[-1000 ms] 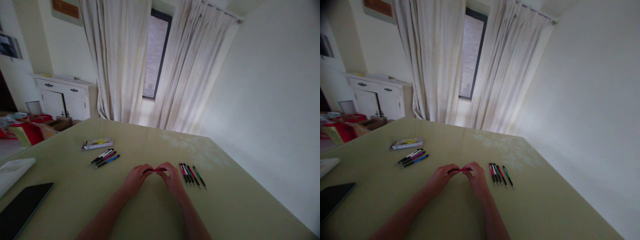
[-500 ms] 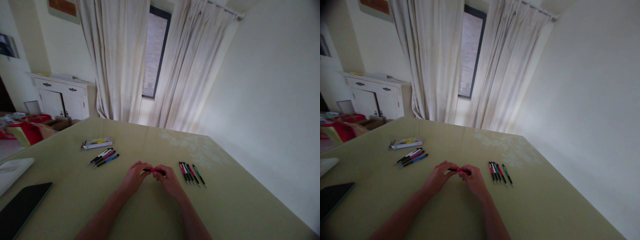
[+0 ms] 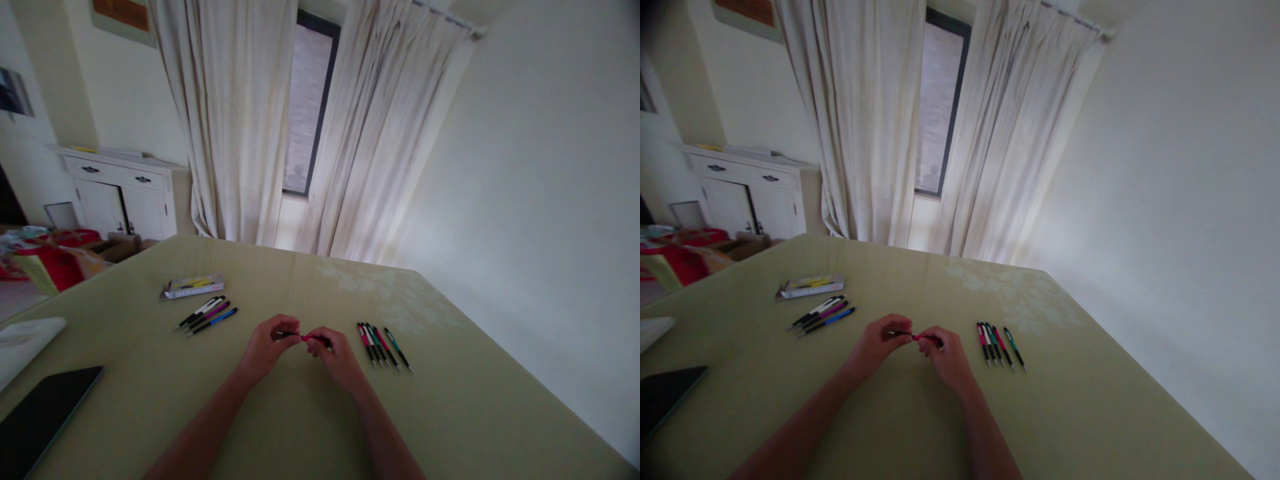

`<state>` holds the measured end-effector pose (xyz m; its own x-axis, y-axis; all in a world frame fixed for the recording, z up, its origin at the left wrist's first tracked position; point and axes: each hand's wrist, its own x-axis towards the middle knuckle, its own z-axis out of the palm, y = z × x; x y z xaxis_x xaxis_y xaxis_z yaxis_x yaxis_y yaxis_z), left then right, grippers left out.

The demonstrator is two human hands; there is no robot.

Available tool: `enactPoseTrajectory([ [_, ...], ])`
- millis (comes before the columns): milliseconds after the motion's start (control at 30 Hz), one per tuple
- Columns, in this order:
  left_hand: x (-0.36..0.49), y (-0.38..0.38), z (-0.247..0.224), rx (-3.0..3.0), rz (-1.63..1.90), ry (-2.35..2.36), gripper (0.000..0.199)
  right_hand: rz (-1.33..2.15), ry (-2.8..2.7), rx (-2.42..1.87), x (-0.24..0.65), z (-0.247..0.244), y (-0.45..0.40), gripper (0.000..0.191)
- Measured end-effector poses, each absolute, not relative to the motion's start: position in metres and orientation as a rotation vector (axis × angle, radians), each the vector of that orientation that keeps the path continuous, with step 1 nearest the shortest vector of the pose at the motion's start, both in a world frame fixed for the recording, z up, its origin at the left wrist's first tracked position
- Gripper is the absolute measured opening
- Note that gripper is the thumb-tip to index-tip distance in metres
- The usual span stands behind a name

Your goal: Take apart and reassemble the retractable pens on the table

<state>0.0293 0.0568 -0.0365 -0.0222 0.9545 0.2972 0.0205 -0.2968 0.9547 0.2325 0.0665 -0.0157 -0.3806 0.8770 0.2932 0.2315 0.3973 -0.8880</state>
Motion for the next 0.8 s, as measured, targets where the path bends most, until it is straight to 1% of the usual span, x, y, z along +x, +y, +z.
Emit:
enactPoseTrajectory([
  [133,0.026,0.061,-0.04,1.424,1.453,1.153,0.032,0.929,-1.833,-0.993,0.233,-0.017,0.067,0.017],
  [267,0.023,0.062,-0.041,1.426,1.465,1.143,0.026,0.975,-1.828,-1.013,0.235,-0.02,0.068,0.021],
  [400,0.023,0.064,-0.041,1.344,1.482,1.118,0.033,0.988,-1.804,-1.009,0.235,-0.021,0.068,0.021],
  [567,0.022,0.066,-0.043,1.335,1.466,1.148,0.03,0.946,-1.792,-1.016,0.233,-0.017,0.067,0.02],
  [667,0.02,0.066,-0.042,1.34,1.481,1.139,0.027,1.007,-1.782,-1.033,0.232,-0.018,0.068,0.024],
  [800,0.019,0.065,-0.042,1.348,1.501,1.09,0.029,1.058,-1.766,-1.039,0.233,-0.02,0.068,0.029],
])
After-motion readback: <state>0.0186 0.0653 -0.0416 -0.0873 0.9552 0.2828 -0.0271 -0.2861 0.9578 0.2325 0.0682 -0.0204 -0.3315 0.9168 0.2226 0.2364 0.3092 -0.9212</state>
